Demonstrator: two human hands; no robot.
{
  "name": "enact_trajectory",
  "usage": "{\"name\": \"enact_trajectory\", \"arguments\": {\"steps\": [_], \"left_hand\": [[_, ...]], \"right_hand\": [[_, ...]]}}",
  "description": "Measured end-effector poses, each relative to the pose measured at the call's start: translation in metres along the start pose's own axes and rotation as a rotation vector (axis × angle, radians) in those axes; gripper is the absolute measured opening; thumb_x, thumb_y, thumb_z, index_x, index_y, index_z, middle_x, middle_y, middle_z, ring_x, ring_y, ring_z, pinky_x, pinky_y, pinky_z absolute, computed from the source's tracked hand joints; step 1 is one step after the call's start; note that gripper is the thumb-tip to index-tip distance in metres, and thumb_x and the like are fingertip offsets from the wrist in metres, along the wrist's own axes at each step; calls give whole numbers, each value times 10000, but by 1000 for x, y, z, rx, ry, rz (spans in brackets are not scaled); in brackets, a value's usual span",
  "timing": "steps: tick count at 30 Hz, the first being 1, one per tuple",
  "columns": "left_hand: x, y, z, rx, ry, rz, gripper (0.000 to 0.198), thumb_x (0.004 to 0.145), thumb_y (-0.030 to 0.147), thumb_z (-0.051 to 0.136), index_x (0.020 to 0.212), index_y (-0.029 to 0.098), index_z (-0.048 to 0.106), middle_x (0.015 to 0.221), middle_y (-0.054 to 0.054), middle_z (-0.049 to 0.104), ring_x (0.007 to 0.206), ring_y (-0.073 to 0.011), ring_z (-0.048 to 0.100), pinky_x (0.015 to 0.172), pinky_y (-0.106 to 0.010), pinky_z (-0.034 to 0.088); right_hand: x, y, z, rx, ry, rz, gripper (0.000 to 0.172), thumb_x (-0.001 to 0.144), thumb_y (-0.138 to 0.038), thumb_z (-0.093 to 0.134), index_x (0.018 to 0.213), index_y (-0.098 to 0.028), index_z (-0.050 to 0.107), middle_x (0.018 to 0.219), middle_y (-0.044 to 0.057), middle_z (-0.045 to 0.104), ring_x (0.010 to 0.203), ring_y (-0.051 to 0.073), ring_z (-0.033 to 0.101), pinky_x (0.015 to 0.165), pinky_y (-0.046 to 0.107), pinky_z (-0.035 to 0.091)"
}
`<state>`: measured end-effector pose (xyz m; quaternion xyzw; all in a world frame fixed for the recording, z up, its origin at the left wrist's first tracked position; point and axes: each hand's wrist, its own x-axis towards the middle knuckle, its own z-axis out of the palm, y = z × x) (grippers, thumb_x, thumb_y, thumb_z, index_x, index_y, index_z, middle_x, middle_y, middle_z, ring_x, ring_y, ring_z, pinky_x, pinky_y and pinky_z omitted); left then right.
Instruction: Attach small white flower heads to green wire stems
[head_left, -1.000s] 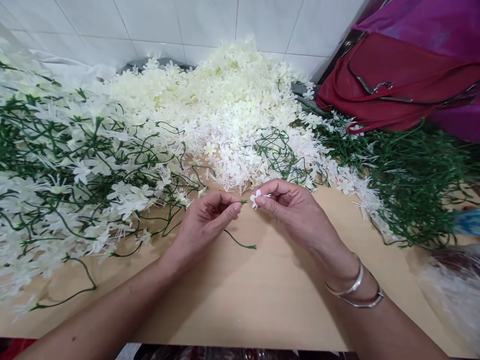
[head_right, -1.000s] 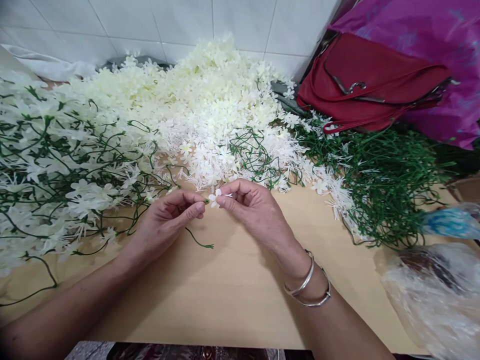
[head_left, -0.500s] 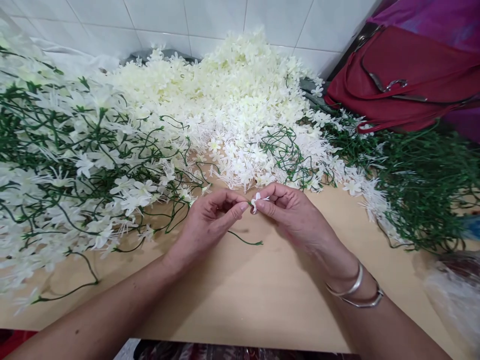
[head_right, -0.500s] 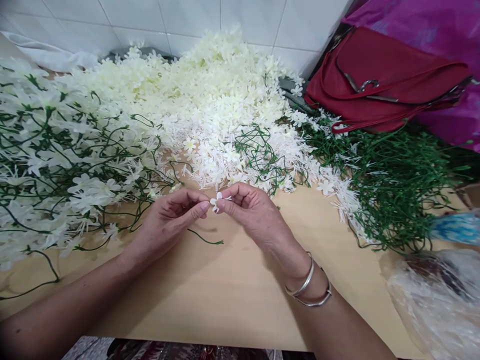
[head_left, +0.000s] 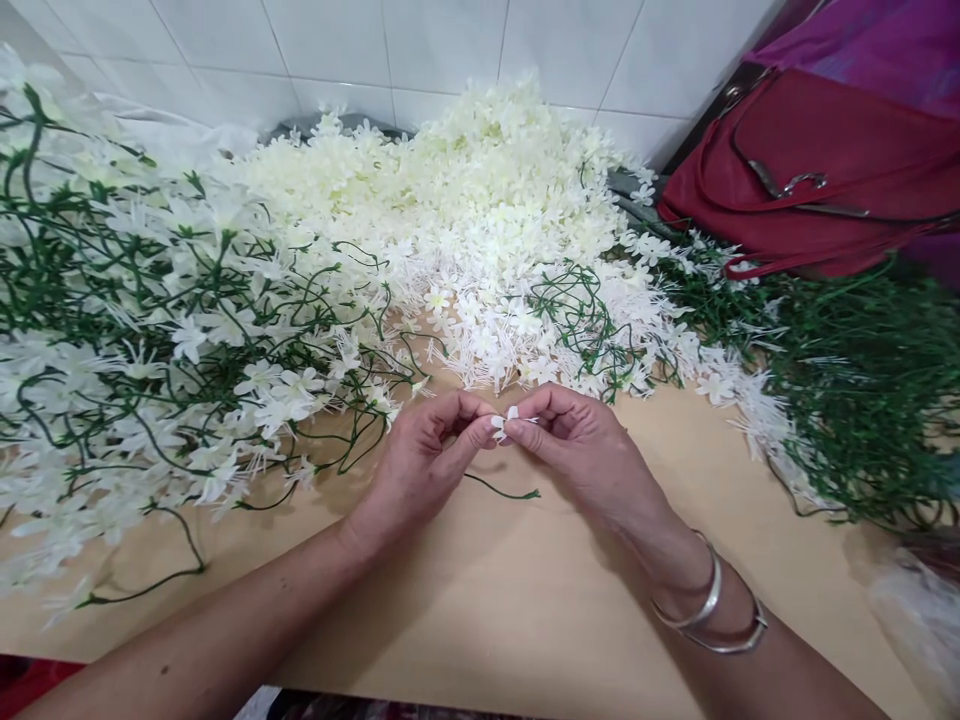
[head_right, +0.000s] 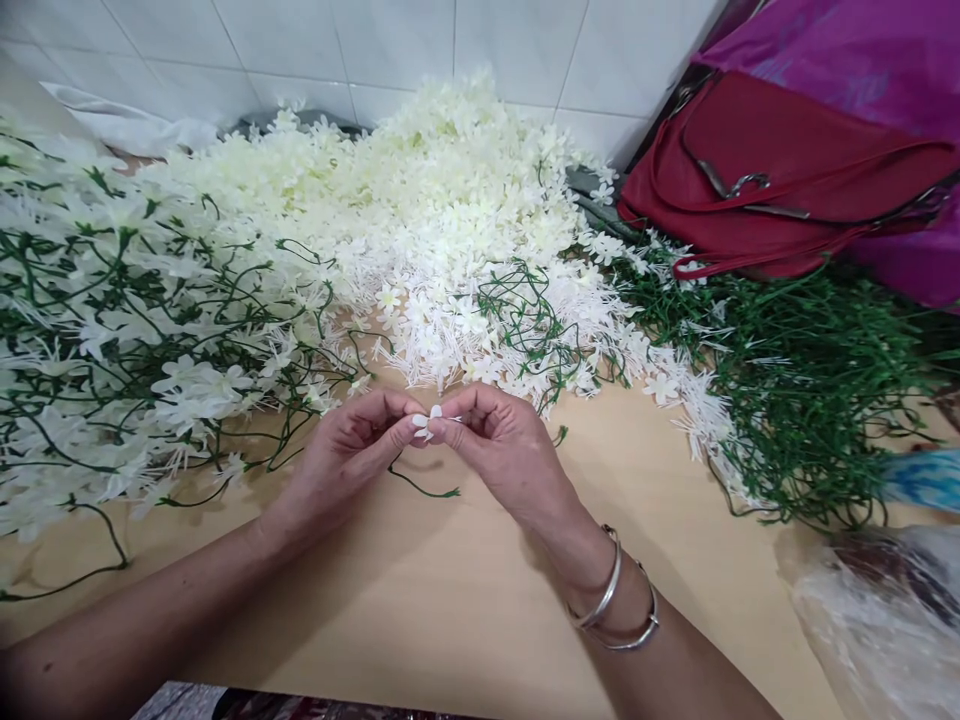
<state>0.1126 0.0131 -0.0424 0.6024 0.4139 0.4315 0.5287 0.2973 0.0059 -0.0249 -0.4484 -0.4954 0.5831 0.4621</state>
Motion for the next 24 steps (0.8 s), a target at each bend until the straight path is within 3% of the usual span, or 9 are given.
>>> {"name": "enact_trajectory", "arguments": {"steps": [10,17,24], "left_hand": [[3,4,-3,-34,-42,-30,224,948,386,691,879,173,701,760,-31,715,729,-149,662,708,-263,518],[2,8,-3,51,-150,-23,228,983,372,604,882,173,651,745,-14,678,706,-137,638,686,-260,487],[3,8,-6,55,-193,-69,214,946,366,614,858,179,671,759,-31,729,705,-145,651,691,-273,498]], "right_hand": [[3,7,-6,-13,45,-23,268,780,-405,903,857,-227,717,758,-27,704,695,138,626,675,288,522],[8,7,-20,28,-81,21,254,754,-389,931,814,-225,746,834,-2,749,793,155,664,773,307,520],[10,11,-23,20,-154,-58,177,794,-328,912,755,-240,764,889,17,747,851,173,677,793,332,526]]}}
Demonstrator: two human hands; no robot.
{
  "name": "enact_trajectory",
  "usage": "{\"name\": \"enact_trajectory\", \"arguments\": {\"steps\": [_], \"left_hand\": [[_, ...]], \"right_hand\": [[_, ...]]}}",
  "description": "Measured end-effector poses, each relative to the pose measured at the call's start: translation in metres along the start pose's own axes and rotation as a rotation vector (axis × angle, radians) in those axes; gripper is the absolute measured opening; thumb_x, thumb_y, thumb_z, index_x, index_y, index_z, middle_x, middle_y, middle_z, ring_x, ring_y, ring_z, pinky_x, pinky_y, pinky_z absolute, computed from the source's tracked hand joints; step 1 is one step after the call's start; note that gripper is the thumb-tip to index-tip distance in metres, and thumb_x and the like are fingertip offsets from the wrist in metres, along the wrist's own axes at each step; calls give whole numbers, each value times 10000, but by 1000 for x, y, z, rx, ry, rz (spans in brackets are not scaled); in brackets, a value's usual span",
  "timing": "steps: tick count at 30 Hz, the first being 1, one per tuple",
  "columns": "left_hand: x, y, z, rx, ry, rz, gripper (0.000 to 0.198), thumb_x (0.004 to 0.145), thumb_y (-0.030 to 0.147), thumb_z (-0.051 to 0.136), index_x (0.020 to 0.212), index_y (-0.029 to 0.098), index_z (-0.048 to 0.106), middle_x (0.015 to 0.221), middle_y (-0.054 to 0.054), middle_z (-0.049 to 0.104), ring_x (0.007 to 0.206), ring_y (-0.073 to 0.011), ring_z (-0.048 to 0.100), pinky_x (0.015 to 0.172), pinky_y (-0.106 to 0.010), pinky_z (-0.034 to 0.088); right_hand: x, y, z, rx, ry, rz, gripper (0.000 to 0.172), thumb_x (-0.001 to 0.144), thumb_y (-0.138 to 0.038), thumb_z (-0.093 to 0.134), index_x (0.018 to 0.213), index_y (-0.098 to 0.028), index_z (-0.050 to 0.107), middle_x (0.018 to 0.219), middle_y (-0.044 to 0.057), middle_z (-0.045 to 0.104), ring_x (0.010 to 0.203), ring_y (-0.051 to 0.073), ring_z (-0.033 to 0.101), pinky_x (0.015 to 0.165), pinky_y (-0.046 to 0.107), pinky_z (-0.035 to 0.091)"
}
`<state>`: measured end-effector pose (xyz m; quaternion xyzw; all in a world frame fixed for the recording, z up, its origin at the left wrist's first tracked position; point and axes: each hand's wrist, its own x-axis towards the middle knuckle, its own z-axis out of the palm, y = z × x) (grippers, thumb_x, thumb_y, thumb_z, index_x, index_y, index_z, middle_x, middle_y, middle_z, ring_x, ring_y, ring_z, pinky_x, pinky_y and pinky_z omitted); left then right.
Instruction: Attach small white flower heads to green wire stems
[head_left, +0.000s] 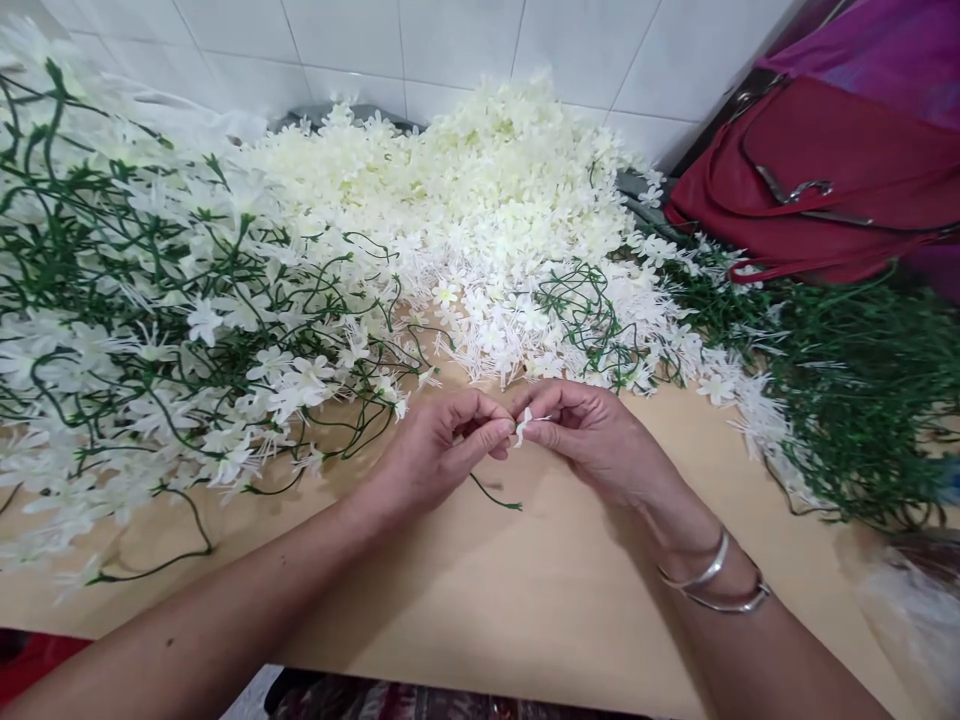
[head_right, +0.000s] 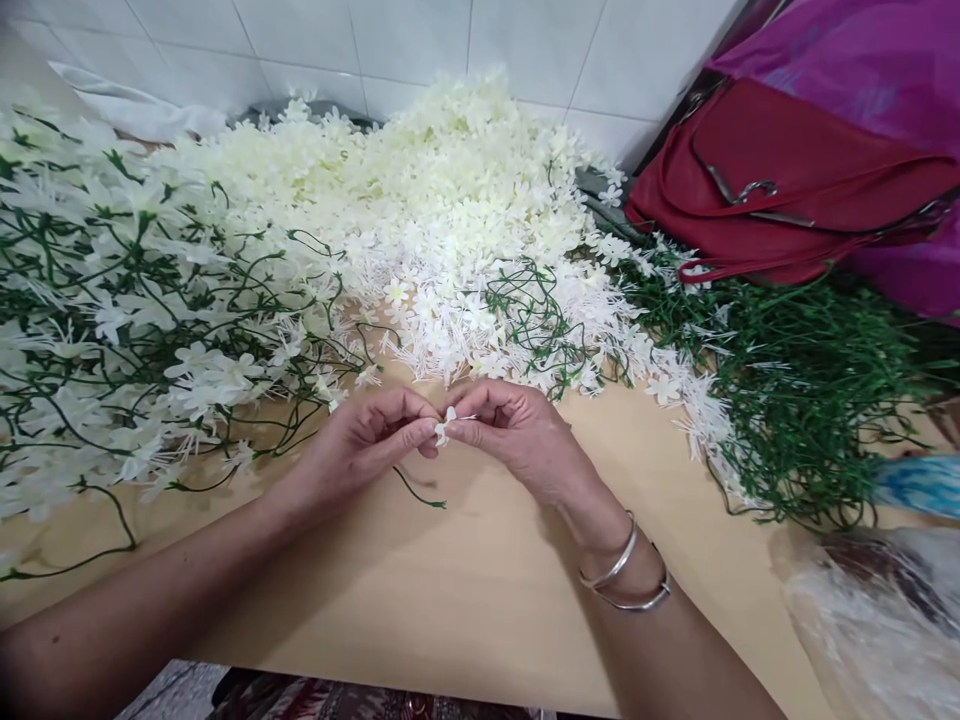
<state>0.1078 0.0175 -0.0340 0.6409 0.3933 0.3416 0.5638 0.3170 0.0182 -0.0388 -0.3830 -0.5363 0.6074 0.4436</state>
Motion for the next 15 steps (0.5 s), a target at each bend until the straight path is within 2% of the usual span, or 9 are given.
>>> {"name": "enact_trajectory", "arguments": {"steps": [11,15], "left_hand": [[0,-5,1,-76,36,31,188,949,313,638,834,170,679,754,-23,722,719,-131,664,710,-252,510],[0,-3,1,-83,35,37,195,969,325,642,859,168,677,761,-18,703,720,-126,634,703,-250,492]], "right_hand": [[2,0,2,-55,7,-3,239,807,-373,902,735,-232,724,910,23,729,878,183,681,810,350,541],[1,-3,2,-37,20,46,232,795,-380,910,841,-239,732,931,21,753,888,176,700,843,340,567]]}}
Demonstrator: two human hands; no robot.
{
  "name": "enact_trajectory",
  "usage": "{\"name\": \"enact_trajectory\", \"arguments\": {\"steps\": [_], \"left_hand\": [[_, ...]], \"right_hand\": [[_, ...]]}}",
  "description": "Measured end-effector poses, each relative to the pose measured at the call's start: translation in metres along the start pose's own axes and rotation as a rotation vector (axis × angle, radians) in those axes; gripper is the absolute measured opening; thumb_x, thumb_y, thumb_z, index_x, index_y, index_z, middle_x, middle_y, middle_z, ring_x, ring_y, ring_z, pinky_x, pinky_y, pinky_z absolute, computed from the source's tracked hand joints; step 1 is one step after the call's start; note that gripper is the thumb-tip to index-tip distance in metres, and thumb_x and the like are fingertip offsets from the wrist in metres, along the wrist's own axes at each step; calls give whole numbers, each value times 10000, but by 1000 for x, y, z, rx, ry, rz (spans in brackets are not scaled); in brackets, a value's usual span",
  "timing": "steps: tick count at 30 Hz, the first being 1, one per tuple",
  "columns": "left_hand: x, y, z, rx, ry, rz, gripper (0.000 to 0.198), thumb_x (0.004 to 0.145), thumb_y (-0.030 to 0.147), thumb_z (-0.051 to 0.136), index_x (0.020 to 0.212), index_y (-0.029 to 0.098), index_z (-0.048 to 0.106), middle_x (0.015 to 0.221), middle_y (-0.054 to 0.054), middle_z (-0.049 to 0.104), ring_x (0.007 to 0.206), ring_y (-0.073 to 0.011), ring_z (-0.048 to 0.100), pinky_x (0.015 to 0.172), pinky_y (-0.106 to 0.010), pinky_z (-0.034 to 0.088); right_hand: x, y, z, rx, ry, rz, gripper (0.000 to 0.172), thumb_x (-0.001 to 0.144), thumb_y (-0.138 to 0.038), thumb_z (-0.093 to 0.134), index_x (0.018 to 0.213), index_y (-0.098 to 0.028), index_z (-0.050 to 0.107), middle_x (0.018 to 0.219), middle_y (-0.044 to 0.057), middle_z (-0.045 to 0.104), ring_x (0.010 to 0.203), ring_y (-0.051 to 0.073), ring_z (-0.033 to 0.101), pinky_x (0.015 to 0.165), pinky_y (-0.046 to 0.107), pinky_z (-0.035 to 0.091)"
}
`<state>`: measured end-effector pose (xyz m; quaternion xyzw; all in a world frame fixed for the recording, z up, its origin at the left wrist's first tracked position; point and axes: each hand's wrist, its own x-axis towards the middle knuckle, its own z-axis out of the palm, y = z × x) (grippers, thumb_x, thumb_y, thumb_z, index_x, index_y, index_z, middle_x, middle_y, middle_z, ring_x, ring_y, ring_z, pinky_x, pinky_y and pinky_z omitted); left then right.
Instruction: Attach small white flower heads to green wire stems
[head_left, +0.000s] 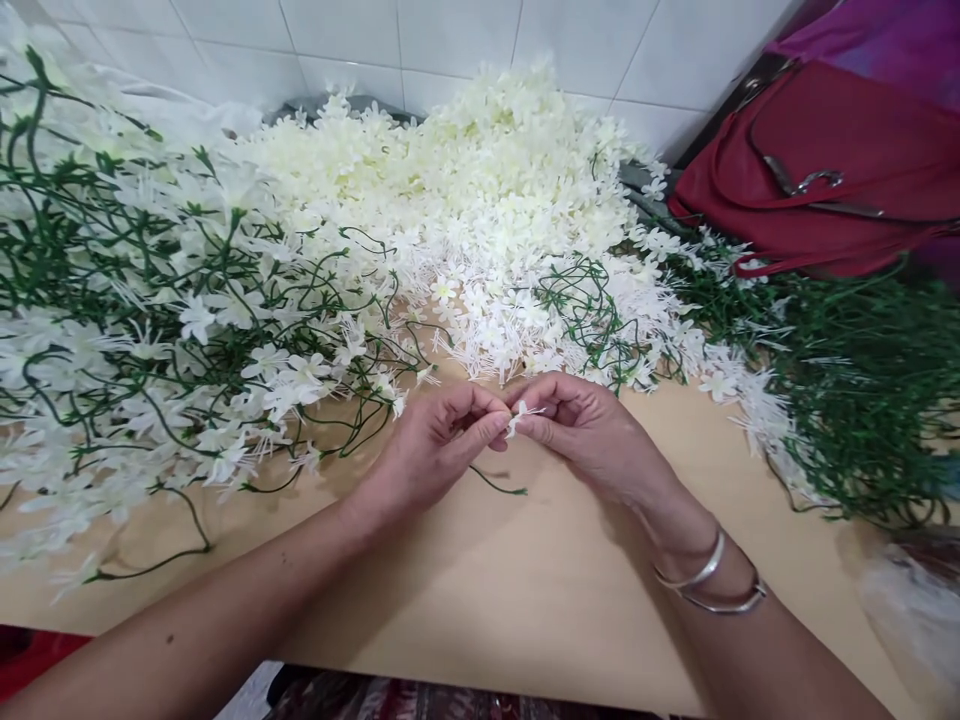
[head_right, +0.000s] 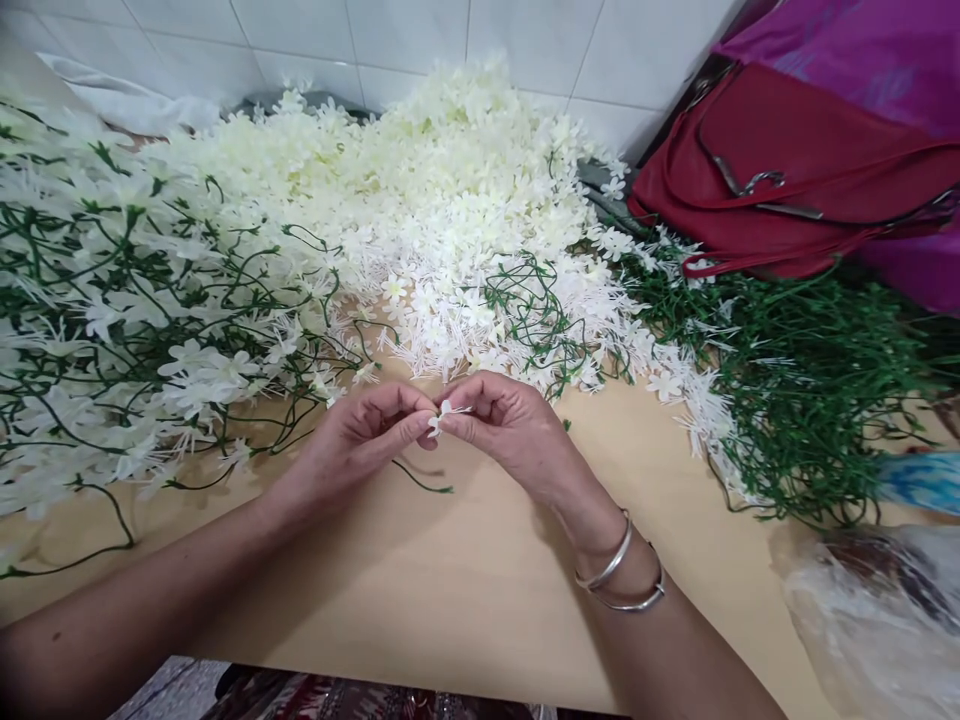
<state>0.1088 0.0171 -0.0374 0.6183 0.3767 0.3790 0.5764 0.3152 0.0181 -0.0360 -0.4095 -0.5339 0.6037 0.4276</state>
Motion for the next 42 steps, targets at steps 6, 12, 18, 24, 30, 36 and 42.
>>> {"name": "enact_trajectory", "arguments": {"steps": [6,12,18,24,30,36,42], "left_hand": [[-1,0,3,-46,46,31,120,968,291,657,979,172,663,799,-1,671,736,-122,639,712,-252,510],[-1,-7,3,15,64,67,129,969,300,671,994,174,665,845,-16,694,764,-129,650,733,-265,520],[-1,-1,2,5,70,33,138,972,316,661,955,179,660,828,-14,689,734,-127,653,700,-253,522],[-1,0,1,11,81,38,164,979,338,659,952,177,662,803,-11,681,731,-134,655,698,-254,515],[-2,-3,0,257,32,135,145,1004,295,627,906,198,673,748,3,646,681,-132,582,662,-259,462],[-4,-7,5,508,38,312,96,967,159,629,1009,216,695,1009,-59,717,904,-174,676,786,-287,531],[-5,-10,5,515,157,244,160,967,213,666,1121,229,702,1178,-86,657,918,-167,643,741,-272,529]], "right_hand": [[-3,-5,-2,95,-46,44,345,773,-314,931,1061,-270,746,1109,30,763,1006,182,724,894,318,602],[-4,-3,-5,59,-51,20,238,870,-320,864,1083,-285,764,1128,23,769,1022,164,712,935,302,572],[-4,-1,-12,32,-73,-7,208,940,-357,798,1136,-291,778,1144,25,769,1074,165,697,1004,312,531],[-3,1,-6,35,-32,4,264,866,-343,864,1095,-265,757,1003,18,767,930,159,700,887,305,579],[-8,-20,-1,-57,-33,-46,302,854,-395,861,1098,-260,744,1128,48,775,1035,195,723,960,361,588],[-7,-31,-22,-402,550,-374,68,939,-298,752,966,-243,723,944,32,750,835,188,673,813,353,549],[0,-12,-36,-1033,573,-469,99,926,-165,710,1011,-204,739,1014,88,742,961,273,662,906,446,499]]}}
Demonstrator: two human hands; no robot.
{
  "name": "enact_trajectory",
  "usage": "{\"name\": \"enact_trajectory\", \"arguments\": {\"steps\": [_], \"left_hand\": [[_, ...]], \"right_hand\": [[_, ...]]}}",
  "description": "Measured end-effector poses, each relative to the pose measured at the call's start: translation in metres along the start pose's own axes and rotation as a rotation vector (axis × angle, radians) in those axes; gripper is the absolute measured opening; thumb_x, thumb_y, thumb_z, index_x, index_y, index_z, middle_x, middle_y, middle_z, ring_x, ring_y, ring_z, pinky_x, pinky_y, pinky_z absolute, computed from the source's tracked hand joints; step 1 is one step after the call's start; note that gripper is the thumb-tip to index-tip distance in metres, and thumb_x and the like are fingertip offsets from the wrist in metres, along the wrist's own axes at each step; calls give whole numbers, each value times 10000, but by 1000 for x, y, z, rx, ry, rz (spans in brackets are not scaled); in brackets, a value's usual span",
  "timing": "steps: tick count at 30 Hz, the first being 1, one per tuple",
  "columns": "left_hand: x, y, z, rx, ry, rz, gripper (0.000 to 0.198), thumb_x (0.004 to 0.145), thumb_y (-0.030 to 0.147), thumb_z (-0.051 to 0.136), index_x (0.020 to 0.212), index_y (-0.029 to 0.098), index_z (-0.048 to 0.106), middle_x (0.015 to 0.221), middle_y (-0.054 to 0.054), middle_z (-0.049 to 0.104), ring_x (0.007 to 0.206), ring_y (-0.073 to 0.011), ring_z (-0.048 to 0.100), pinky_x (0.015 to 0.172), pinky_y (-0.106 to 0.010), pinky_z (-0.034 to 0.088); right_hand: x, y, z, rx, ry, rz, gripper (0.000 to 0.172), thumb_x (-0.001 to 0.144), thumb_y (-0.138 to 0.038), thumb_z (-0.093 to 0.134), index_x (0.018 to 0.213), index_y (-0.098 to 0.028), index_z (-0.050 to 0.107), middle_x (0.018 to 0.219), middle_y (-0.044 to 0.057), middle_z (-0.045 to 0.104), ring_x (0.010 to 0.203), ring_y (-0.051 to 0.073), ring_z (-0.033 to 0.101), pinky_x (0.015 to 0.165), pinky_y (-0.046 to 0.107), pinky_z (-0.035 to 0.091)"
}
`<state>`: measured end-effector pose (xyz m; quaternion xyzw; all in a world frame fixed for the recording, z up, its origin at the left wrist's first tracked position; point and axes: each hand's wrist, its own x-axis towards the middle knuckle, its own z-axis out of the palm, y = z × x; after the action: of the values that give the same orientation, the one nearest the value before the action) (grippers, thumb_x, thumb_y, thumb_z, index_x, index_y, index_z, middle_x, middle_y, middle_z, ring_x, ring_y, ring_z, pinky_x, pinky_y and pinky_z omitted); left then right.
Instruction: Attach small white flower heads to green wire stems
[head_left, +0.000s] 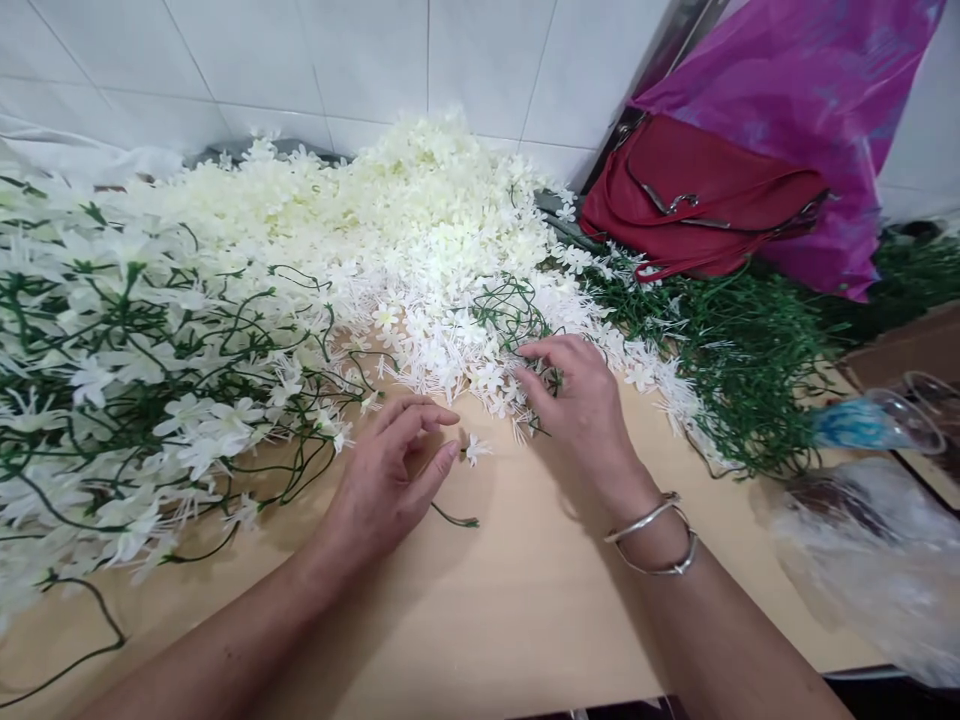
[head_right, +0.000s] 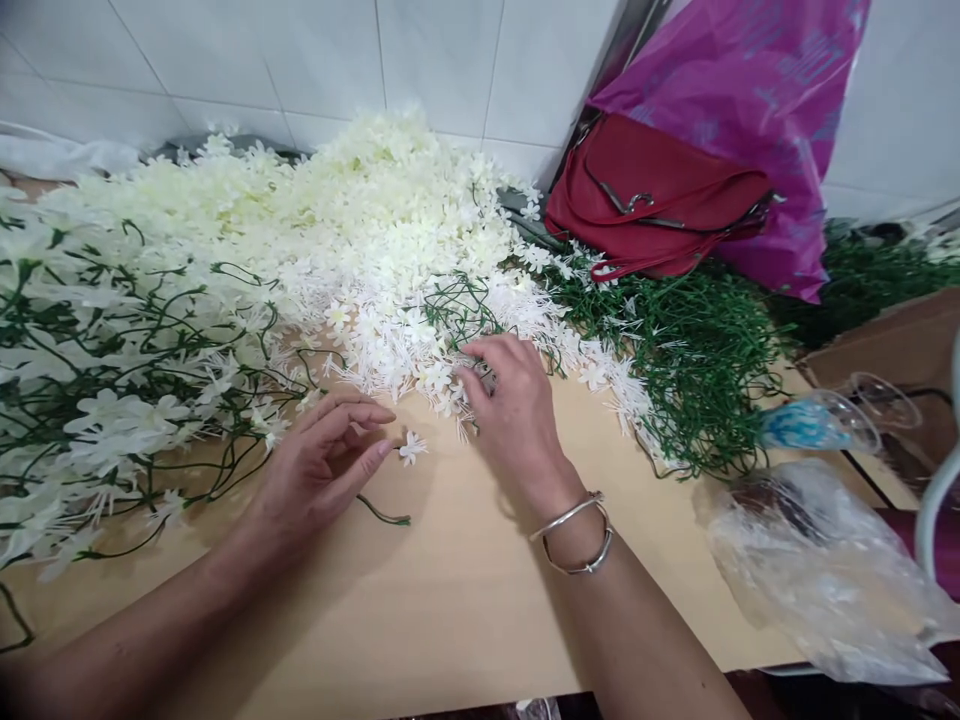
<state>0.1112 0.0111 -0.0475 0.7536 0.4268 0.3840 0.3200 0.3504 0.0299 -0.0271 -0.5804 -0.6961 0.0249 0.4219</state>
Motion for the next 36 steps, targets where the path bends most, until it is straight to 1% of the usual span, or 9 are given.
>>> {"name": "enact_trajectory", "arguments": {"steps": [2,5,11,17,22,28,32,34,36], "left_hand": [[0,-1,0,-42,21,-8,155,978,226,661,1127,232,703,1135,-74,661,912,-165,646,751,-273,532],[0,-2,0,-126,35,-49,160,994,259,650,1143,233,704,1089,-64,669,914,-170,659,792,-290,544],[3,0,0,-268,77,-208,169,997,319,657,1114,210,711,1031,-56,688,873,-159,654,777,-272,528],[5,1,3,-391,95,-175,240,1004,335,672,1211,214,688,1132,-80,725,1043,-190,689,942,-320,550],[6,1,6,-349,59,-106,184,993,348,702,1137,238,737,1035,-54,748,941,-177,697,860,-306,554],[7,8,2,-323,115,-147,130,1000,312,666,926,214,708,860,-16,671,794,-145,613,751,-261,507],[11,10,-1,-391,211,-221,109,972,313,686,941,208,691,843,-10,676,797,-143,630,749,-251,511],[13,11,-1,-452,245,-246,115,944,314,713,963,202,697,865,-14,696,813,-143,653,768,-250,529],[14,11,-1,-498,249,-259,138,918,315,742,974,198,698,895,-19,711,840,-143,669,800,-251,547]], "right_hand": [[-3,2,5,-94,-70,-29,123,928,-150,700,1032,-201,741,1040,105,736,1008,302,642,940,477,478],[-6,2,9,-125,-113,-14,109,943,-127,660,944,-214,726,974,91,726,953,292,619,901,468,474],[-5,-13,10,39,21,-116,89,961,-185,717,927,-264,741,970,38,784,960,263,651,919,470,469],[-13,-35,14,169,13,-202,165,964,-156,714,972,-309,776,993,35,813,985,266,655,918,490,513],[-18,-39,18,200,-45,-266,133,962,-149,722,926,-277,732,953,40,804,975,251,679,907,455,535],[-19,-38,19,148,-113,-328,152,997,-131,654,927,-264,681,935,35,791,919,226,709,858,420,525],[-13,-24,15,-47,31,-225,209,994,-83,589,947,-257,695,945,53,781,940,255,693,865,454,505],[-10,-18,13,-113,141,-140,224,989,-86,581,1000,-259,722,1045,84,772,1029,287,684,930,501,505],[-8,-18,11,-94,190,-125,224,987,-110,596,1069,-260,741,1141,110,749,1109,307,672,992,534,504]]}}
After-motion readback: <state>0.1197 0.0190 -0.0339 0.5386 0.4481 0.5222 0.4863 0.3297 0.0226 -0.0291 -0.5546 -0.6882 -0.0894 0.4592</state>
